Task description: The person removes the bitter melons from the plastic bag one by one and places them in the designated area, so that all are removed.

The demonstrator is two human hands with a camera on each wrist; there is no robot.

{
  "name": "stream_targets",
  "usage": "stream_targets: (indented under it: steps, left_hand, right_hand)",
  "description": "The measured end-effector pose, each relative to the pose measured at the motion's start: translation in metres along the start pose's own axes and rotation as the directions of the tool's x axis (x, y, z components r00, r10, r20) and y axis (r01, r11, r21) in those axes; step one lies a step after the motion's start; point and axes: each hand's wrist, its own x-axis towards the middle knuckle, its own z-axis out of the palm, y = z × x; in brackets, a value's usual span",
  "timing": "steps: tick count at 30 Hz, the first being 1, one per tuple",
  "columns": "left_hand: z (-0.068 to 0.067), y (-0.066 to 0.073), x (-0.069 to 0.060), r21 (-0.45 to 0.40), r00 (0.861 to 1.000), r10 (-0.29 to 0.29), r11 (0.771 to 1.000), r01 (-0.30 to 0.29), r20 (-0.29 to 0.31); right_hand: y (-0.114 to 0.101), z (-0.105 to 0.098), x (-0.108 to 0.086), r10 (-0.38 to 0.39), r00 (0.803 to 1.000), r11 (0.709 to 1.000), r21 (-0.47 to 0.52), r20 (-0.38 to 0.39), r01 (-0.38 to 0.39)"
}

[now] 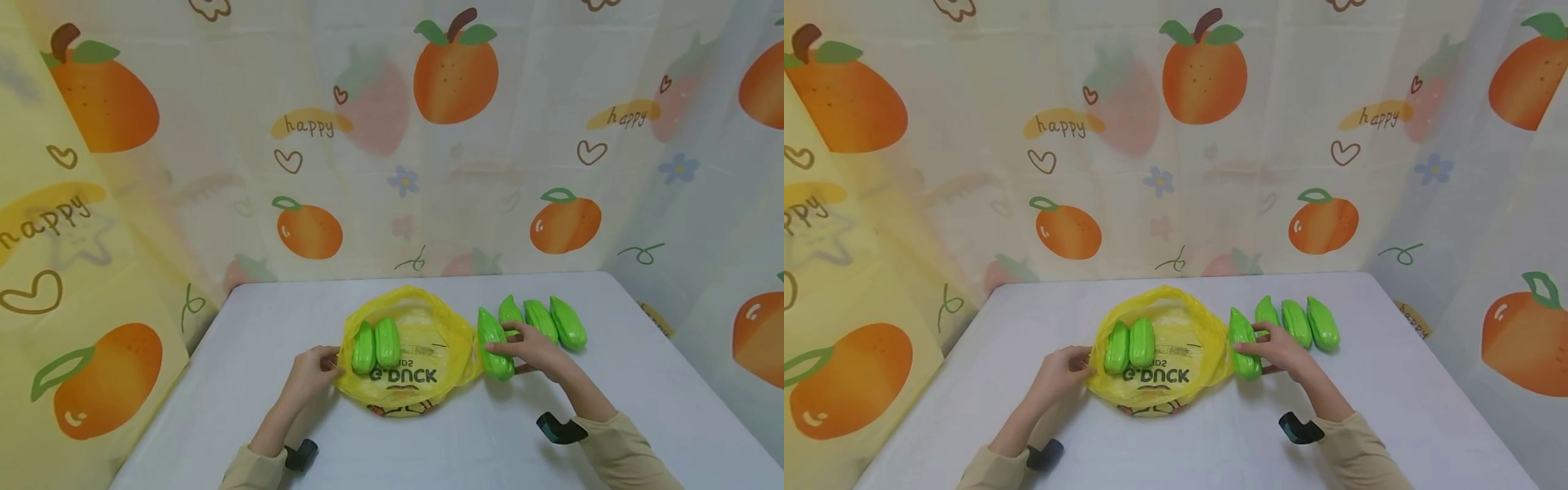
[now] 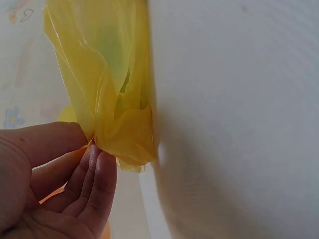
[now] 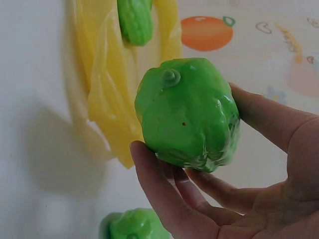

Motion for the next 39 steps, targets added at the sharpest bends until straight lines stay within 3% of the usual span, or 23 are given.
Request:
stream_targets:
  steps: [16, 32, 39]
  left_hand:
    - [0.001, -0.001, -0.001, -0.012, 1.0, 0.014, 1.0, -0.014, -0.009]
    - [0.001, -0.003, -0.001, -0.012, 1.0, 0.004, 1.0, -0.004, -0.006]
    - [0.001, -0.003, -0.001, -0.01, 1.0, 0.026, 1.0, -0.026, -0.009]
  right_hand:
    - [0.021, -0.013, -0.01, 0.042, 0.999, 0.994, -0.104, -0.021, -0.044]
    - [0.038, -0.019, -0.019, 0.059, 0.998, 0.993, -0.106, 0.003, -0.058]
    - [0.047, -0.021, -0.021, 0.097, 0.995, 0.988, -0.121, 0.015, -0.094]
